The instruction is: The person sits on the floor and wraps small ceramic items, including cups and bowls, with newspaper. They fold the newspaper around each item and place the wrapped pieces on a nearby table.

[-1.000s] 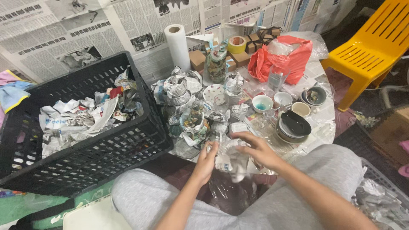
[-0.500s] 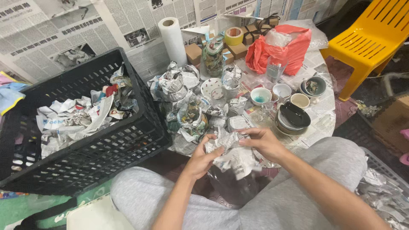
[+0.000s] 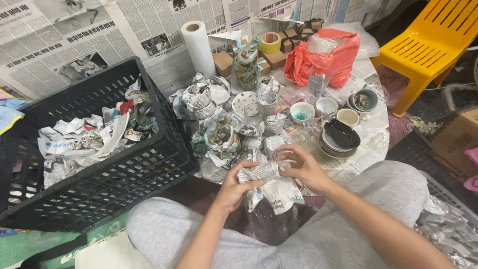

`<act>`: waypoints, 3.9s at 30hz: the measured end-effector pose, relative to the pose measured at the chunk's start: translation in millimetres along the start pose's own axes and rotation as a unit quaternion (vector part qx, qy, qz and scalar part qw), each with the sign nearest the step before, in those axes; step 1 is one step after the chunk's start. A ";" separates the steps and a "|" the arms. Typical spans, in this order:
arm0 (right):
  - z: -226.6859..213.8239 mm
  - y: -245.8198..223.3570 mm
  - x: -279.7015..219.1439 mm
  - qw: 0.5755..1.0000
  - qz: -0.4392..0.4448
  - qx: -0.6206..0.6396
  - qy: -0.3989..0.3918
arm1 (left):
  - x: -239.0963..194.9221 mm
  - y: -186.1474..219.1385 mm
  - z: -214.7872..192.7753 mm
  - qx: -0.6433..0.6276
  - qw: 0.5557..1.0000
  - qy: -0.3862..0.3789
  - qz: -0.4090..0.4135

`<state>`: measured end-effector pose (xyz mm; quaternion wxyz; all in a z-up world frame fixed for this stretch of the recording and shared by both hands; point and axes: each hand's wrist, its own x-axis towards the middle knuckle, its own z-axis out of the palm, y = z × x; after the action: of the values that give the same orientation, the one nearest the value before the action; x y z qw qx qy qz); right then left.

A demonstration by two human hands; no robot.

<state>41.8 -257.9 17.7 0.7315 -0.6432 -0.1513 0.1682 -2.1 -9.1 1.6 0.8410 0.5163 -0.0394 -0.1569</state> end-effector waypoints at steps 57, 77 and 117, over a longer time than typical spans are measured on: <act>26.2 -21.6 -14.7 0.930 -0.202 -0.294 -0.084 | 4.6 -24.9 6.0 0.079 0.988 -0.061 -0.115; 7.9 4.8 2.4 0.970 -0.067 -0.186 -0.140 | 4.9 -31.5 6.7 0.179 0.976 -0.048 -0.116; 26.6 15.0 -14.8 0.948 -0.098 -0.299 0.038 | 5.8 -37.4 17.9 0.193 0.979 -0.052 -0.033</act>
<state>16.0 -239.0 6.1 0.5235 -0.8203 -0.2296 0.0181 -9.0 -41.8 -23.5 0.7163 0.6614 -0.0951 -0.2009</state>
